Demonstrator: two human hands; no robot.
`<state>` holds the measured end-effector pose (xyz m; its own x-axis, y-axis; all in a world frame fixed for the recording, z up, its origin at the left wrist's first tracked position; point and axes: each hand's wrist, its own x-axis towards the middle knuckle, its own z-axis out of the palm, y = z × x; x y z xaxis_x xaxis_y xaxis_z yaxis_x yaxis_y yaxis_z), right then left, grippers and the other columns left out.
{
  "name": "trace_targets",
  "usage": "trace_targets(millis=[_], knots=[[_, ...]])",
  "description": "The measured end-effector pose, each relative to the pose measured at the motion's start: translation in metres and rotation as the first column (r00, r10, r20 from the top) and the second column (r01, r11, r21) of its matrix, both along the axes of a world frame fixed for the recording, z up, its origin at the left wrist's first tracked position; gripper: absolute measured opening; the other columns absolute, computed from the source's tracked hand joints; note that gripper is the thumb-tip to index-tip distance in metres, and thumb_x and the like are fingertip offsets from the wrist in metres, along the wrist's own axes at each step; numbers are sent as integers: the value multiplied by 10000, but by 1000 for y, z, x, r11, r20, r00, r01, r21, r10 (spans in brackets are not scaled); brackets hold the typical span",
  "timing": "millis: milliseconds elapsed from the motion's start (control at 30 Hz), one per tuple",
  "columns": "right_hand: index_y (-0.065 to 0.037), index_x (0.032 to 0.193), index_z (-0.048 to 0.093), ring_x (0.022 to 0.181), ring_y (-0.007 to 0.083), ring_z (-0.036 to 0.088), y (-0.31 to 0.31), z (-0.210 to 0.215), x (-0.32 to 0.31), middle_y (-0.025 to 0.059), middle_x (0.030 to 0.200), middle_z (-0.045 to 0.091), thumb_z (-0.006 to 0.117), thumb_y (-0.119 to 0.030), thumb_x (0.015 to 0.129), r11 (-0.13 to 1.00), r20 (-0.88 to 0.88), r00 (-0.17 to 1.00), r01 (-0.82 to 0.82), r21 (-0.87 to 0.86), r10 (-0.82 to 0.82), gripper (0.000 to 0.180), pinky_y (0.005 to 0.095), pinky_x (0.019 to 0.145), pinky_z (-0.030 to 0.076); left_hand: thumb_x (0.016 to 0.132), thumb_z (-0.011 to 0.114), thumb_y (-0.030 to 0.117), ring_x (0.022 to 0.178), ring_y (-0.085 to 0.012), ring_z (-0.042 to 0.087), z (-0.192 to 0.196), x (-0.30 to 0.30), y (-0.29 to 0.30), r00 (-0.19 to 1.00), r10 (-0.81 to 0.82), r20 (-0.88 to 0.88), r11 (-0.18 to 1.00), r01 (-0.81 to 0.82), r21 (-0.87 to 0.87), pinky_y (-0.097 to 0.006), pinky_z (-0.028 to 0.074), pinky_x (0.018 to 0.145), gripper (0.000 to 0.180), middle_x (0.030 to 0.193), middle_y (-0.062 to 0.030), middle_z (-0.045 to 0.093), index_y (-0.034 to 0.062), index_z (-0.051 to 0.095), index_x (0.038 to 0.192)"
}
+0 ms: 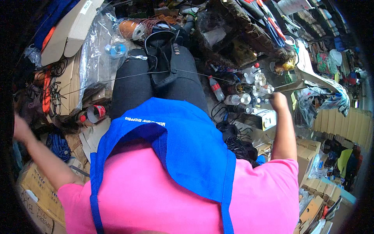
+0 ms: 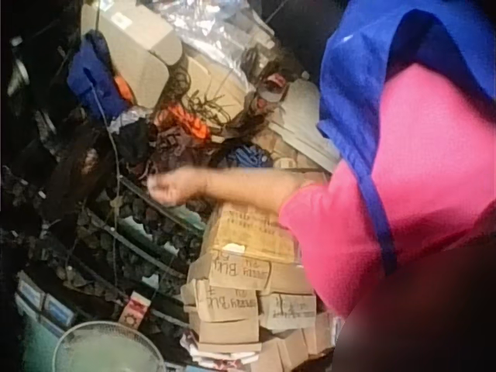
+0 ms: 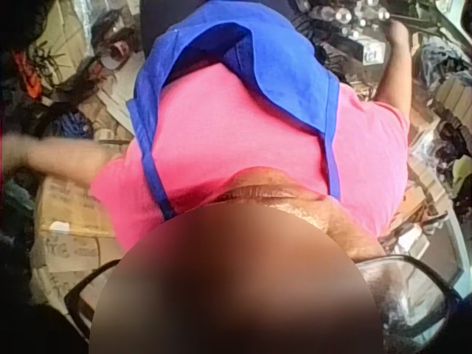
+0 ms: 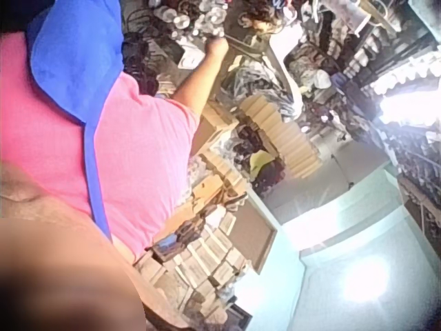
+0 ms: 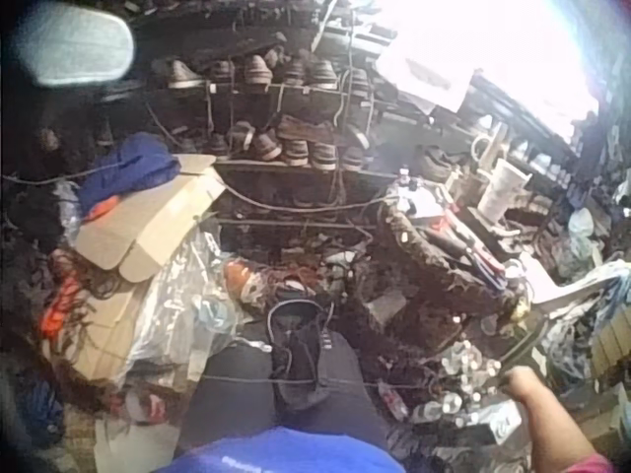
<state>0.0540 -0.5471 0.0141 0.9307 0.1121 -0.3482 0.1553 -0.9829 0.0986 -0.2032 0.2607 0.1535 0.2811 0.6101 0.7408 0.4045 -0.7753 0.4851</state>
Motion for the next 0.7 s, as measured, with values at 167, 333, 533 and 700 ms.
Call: trace_targets(millis=[167, 333, 533, 700], knots=[[-37, 1004, 676, 898, 188, 625, 173, -10, 11, 91, 961, 665, 703, -127, 764, 629, -109, 961, -79, 774, 255, 258, 315, 826, 482, 779, 690, 27, 938, -178, 606, -102, 104, -168, 524, -838, -152, 541, 762, -356, -290, 460, 854, 267, 1025, -83, 655, 28, 648, 1043], [-9, 907, 661, 850, 103, 584, 292, 24, 10, 17, 881, 592, 665, -2, 793, 459, -49, 896, -178, 870, 441, 114, 262, 770, 476, 754, 717, 140, 968, -294, 613, -123, 174, -275, 129, -972, -195, 188, 927, -326, -374, 481, 841, 280, 1038, -130, 631, 47, 651, 1009], [-40, 877, 672, 827, 116, 574, 304, 22, 16, 10, 876, 578, 669, 0, 775, 473, -53, 856, -232, 850, 514, 109, 263, 753, 473, 743, 732, 183, 882, -240, 566, -136, 207, -274, -127, -961, -245, 51, 791, -609, -322, 455, 811, 215, 882, -88, 554, 34, 660, 881], [-65, 884, 691, 829, 146, 591, 301, 9, 15, 34, 828, 593, 713, -38, 736, 394, -11, 819, -264, 880, 574, 152, 276, 771, 478, 767, 721, 182, 880, -201, 556, -152, 213, -273, -187, -976, -112, -43, 669, -742, -305, 443, 815, 212, 882, -70, 552, 29, 668, 903]])
